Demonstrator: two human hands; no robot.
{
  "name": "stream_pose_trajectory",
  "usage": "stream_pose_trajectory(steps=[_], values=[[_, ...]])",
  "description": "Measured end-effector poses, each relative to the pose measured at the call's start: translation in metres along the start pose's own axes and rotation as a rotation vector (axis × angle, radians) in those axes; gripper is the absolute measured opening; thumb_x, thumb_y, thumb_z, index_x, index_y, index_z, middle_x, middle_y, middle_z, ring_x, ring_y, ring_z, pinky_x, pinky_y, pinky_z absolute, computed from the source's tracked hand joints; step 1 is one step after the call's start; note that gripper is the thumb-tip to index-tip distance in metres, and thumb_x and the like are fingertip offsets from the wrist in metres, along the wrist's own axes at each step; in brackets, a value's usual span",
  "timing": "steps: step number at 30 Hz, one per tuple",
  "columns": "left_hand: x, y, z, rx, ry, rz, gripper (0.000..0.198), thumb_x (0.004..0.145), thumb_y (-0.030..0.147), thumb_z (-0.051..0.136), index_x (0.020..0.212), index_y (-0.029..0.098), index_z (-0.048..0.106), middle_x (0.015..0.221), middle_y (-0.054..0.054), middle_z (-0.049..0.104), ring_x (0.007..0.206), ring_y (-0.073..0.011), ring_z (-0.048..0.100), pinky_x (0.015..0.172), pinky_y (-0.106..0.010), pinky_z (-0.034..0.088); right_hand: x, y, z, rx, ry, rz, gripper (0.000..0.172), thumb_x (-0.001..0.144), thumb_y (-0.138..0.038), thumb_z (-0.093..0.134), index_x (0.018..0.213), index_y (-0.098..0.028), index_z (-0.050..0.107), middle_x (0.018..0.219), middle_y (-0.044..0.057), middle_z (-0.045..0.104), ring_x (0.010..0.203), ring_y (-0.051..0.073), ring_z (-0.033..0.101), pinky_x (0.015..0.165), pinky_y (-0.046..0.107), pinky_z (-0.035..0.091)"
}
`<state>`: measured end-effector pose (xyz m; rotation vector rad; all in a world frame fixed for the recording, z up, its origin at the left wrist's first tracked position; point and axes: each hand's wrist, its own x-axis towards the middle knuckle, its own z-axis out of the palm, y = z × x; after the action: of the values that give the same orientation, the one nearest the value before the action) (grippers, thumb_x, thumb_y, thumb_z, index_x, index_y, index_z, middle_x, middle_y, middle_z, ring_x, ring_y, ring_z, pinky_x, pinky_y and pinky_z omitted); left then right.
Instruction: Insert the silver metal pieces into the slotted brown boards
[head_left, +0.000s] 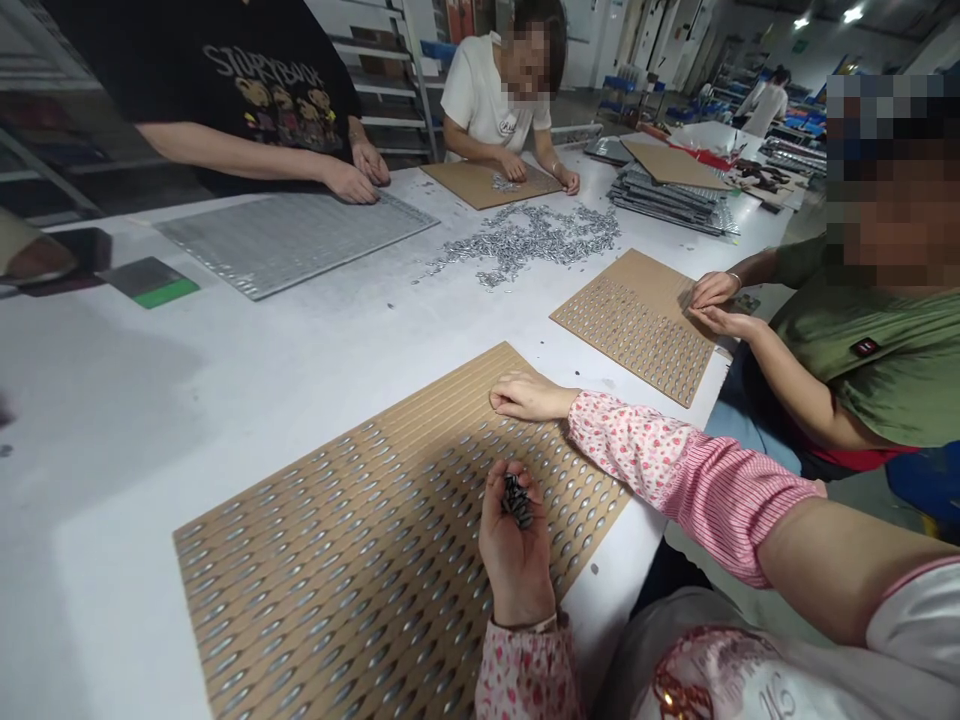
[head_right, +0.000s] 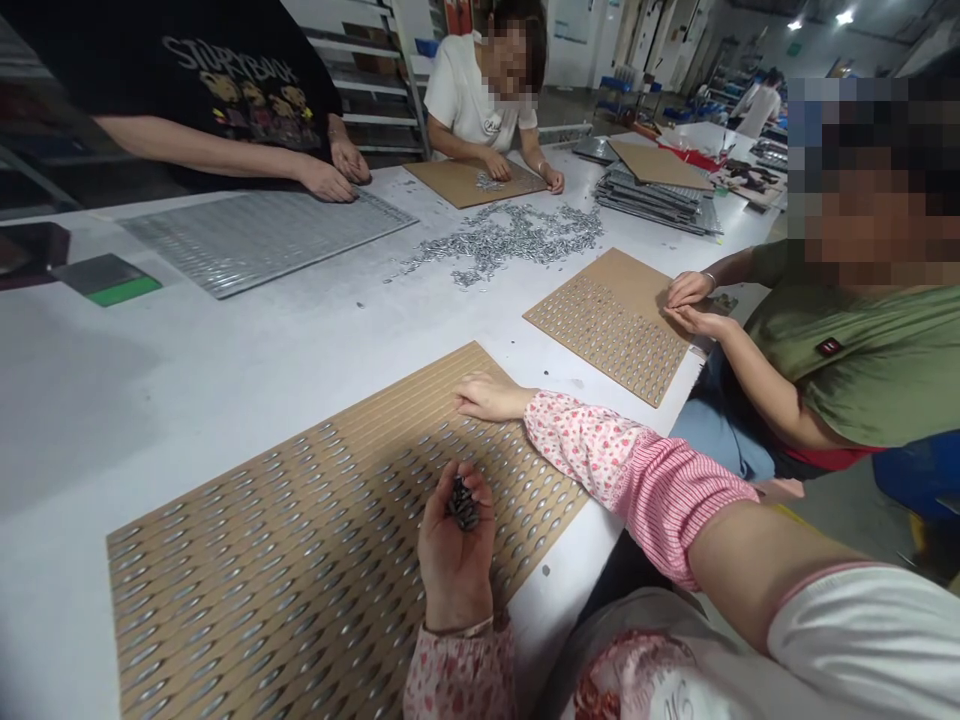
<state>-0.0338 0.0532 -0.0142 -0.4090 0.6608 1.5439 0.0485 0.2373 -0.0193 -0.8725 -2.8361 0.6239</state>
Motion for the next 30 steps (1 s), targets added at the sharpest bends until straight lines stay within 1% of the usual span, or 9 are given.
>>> stream_pose_trajectory(steps=[3, 5, 10, 13, 17, 20, 23, 27, 30], values=[[0.000, 0.000, -0.002, 0.006, -0.033, -0.011, 0.013, 0.085, 0.009, 0.053, 0.079, 0.013, 0.064, 0.077, -0.003, 0.062, 0.064, -0.0079, 0.059, 0.053, -0.016, 0.048, 0.001, 0.005, 0.002, -0.008, 0.000, -0.039, 0.009, 0.091, -0.020, 0.053, 0.084, -0.015, 0.056, 0.084, 0.005, 0.058, 0.083, 0.017, 0.048, 0.083, 0.028, 0.035], [0.000, 0.000, -0.003, 0.007, -0.032, -0.011, 0.012, 0.084, 0.009, 0.054, 0.079, 0.013, 0.064, 0.080, -0.004, 0.064, 0.066, -0.0080, 0.060, 0.055, -0.015, 0.049, 0.000, 0.007, 0.002, -0.014, 0.005, -0.060, 0.012, 0.092, -0.022, 0.051, 0.084, -0.016, 0.057, 0.085, 0.006, 0.059, 0.084, 0.018, 0.048, 0.084, 0.028, 0.035], [0.000, 0.000, -0.004, 0.053, -0.045, 0.034, 0.007, 0.081, 0.009, 0.063, 0.084, 0.014, 0.067, 0.089, -0.003, 0.067, 0.072, -0.0079, 0.062, 0.059, -0.016, 0.050, -0.003, 0.007, 0.001, 0.022, 0.048, -0.115, 0.016, 0.095, -0.027, 0.049, 0.088, -0.016, 0.059, 0.087, 0.006, 0.061, 0.084, 0.017, 0.051, 0.083, 0.028, 0.037], [0.001, -0.001, -0.004, 0.076, -0.056, 0.072, 0.008, 0.079, 0.011, 0.068, 0.085, 0.015, 0.067, 0.085, 0.000, 0.065, 0.072, -0.0066, 0.061, 0.061, -0.015, 0.050, -0.004, 0.009, 0.003, 0.018, 0.052, -0.148, 0.017, 0.094, -0.026, 0.051, 0.088, -0.015, 0.062, 0.085, 0.006, 0.062, 0.084, 0.017, 0.052, 0.084, 0.029, 0.038], [0.001, -0.001, -0.005, 0.107, -0.097, 0.100, 0.011, 0.077, 0.013, 0.071, 0.086, 0.017, 0.067, 0.081, 0.002, 0.062, 0.068, -0.0043, 0.057, 0.058, -0.013, 0.048, -0.004, 0.015, 0.006, 0.072, 0.010, -0.168, 0.017, 0.092, -0.027, 0.055, 0.092, -0.015, 0.067, 0.089, 0.007, 0.065, 0.088, 0.017, 0.055, 0.087, 0.028, 0.038], [0.000, -0.001, -0.003, 0.098, -0.083, 0.087, 0.010, 0.080, 0.012, 0.068, 0.089, 0.016, 0.067, 0.080, 0.001, 0.060, 0.066, -0.0039, 0.055, 0.056, -0.013, 0.046, -0.005, 0.018, 0.006, 0.107, 0.012, -0.146, 0.019, 0.093, -0.027, 0.054, 0.094, -0.015, 0.069, 0.091, 0.008, 0.066, 0.089, 0.016, 0.056, 0.086, 0.028, 0.039], [-0.001, -0.001, 0.000, 0.075, -0.061, 0.059, 0.009, 0.081, 0.012, 0.067, 0.090, 0.015, 0.067, 0.079, 0.001, 0.058, 0.063, -0.0031, 0.052, 0.054, -0.011, 0.045, -0.005, 0.018, 0.004, 0.111, 0.015, -0.118, 0.018, 0.092, -0.026, 0.056, 0.092, -0.014, 0.069, 0.088, 0.007, 0.064, 0.086, 0.016, 0.056, 0.084, 0.027, 0.039], [-0.003, -0.001, 0.001, 0.052, -0.065, 0.044, 0.006, 0.082, 0.013, 0.068, 0.088, 0.015, 0.066, 0.078, 0.002, 0.057, 0.060, -0.0023, 0.050, 0.051, -0.011, 0.043, -0.004, 0.017, 0.001, 0.102, -0.032, -0.150, 0.015, 0.090, -0.026, 0.058, 0.089, -0.014, 0.067, 0.084, 0.005, 0.061, 0.084, 0.016, 0.054, 0.084, 0.027, 0.038], [-0.003, -0.001, 0.001, 0.045, -0.059, 0.042, 0.006, 0.081, 0.013, 0.068, 0.086, 0.014, 0.066, 0.078, 0.002, 0.057, 0.059, -0.0021, 0.050, 0.050, -0.011, 0.042, -0.002, 0.016, 0.001, 0.081, -0.037, -0.154, 0.013, 0.089, -0.024, 0.059, 0.086, -0.013, 0.066, 0.081, 0.004, 0.059, 0.082, 0.015, 0.052, 0.084, 0.027, 0.037]])
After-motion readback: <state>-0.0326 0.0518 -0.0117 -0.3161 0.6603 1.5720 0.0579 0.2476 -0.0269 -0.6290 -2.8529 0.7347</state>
